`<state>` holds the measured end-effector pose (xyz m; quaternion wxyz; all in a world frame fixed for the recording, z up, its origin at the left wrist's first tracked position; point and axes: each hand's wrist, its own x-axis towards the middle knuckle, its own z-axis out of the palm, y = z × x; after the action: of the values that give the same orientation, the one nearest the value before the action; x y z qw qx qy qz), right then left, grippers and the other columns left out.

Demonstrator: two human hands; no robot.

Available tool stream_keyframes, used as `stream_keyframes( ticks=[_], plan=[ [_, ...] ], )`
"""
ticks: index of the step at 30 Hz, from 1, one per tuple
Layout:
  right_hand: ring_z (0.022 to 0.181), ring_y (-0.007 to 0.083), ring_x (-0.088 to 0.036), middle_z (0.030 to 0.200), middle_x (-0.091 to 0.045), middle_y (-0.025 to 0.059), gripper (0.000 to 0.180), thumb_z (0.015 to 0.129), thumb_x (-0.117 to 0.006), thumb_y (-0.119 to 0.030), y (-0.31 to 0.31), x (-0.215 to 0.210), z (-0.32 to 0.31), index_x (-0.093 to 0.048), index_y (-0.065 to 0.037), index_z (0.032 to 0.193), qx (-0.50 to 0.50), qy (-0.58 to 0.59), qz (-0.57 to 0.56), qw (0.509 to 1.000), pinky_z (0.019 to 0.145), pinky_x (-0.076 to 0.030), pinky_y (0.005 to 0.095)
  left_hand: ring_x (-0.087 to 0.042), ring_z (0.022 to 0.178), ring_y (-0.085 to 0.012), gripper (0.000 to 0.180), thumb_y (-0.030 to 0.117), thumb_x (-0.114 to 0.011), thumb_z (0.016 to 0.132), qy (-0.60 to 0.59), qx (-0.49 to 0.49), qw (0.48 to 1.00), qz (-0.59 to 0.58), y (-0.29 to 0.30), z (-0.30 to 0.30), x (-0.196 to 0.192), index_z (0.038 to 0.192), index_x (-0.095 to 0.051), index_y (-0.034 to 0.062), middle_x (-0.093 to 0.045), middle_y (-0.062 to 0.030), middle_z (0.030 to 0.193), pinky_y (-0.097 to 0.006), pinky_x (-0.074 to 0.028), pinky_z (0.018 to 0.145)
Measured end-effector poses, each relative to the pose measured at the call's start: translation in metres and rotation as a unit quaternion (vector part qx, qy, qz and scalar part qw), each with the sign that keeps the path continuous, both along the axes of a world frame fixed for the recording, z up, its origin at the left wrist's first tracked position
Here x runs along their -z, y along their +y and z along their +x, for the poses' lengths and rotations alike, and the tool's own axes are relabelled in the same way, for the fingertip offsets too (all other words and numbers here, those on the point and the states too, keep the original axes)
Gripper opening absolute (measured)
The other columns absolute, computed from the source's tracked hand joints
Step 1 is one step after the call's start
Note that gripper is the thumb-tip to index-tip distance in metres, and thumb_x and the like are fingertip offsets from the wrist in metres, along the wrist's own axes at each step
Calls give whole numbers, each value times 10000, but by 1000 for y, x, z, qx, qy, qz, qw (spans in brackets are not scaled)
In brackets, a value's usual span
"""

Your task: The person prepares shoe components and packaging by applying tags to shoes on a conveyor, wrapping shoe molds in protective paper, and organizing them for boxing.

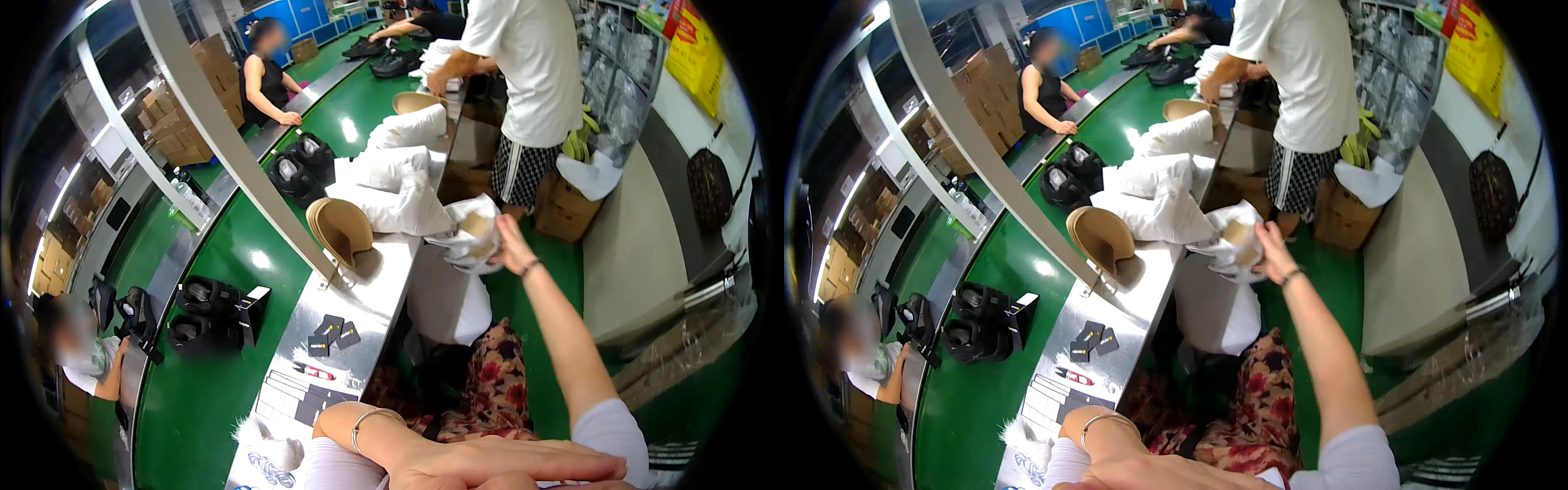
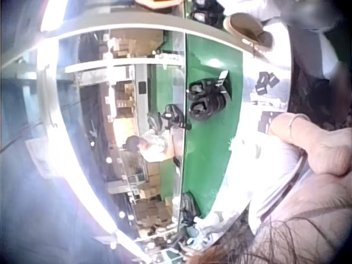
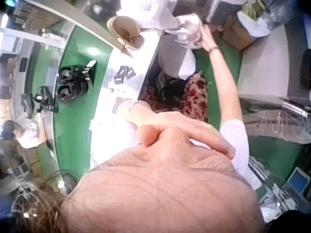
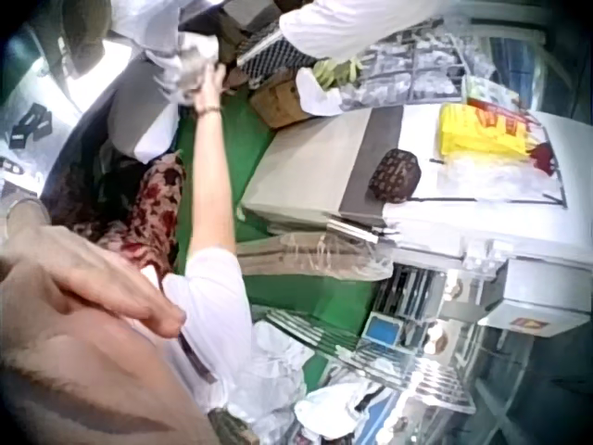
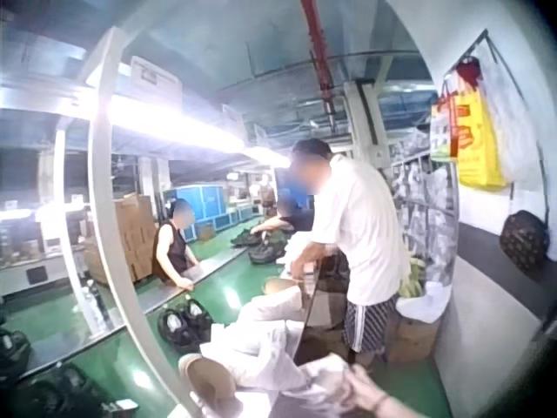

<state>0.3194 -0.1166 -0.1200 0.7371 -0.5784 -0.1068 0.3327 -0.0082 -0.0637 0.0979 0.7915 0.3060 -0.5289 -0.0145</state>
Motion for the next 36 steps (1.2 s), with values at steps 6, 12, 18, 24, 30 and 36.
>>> stream_keyframes(
  ticks=[6,12,18,24,30,36],
  plan=[
    [1029,144,-469,1167,-509,40,654,833,-594,-465,77,85,15,-383,-100,1333,59,-49,-35,996,800,-388,335,-386,1237,-419,992,685,-227,842,29,-52,996,-66,-5,10,19,1249,-339,-212,-382,-353,1297,-468,-300,1035],
    [764,56,-480,882,-558,-19,247,915,-523,-241,75,57,-3,-557,-62,1083,75,-85,-62,992,642,-380,203,-333,1274,-418,947,659,-199,860,15,-62,998,-26,11,29,32,1296,-308,-174,-337,-324,1349,-488,-273,1045],
    [770,79,-504,872,-564,-8,242,904,-535,-199,84,37,-13,-553,-37,1084,64,-92,-65,992,677,-415,217,-303,1314,-331,776,546,-296,915,160,-169,944,233,43,36,51,1332,-307,-109,-323,-231,1402,-415,-228,1073],
    [829,147,-570,854,-602,49,259,906,-485,-253,82,85,16,-532,-31,1031,39,-144,-33,988,676,-443,271,-363,1275,-324,805,147,-718,763,115,-768,490,395,118,151,126,1377,-230,-32,-369,-252,1347,-379,-299,1039],
    [996,404,-503,954,-591,198,368,895,-443,-427,95,85,-2,-511,-73,970,91,-303,-207,926,847,-397,454,-451,1162,-362,589,96,-732,714,88,-703,535,459,165,199,187,1224,-452,10,-504,-228,1188,-401,-362,969],
    [1337,349,-227,1441,-237,224,783,788,-601,-473,80,89,-1,-316,-32,1369,44,-269,-110,956,1083,-211,384,-559,973,-210,315,84,-709,761,237,-659,610,370,177,206,194,1025,-560,1,-606,-146,1025,-320,-426,848]
  ],
)
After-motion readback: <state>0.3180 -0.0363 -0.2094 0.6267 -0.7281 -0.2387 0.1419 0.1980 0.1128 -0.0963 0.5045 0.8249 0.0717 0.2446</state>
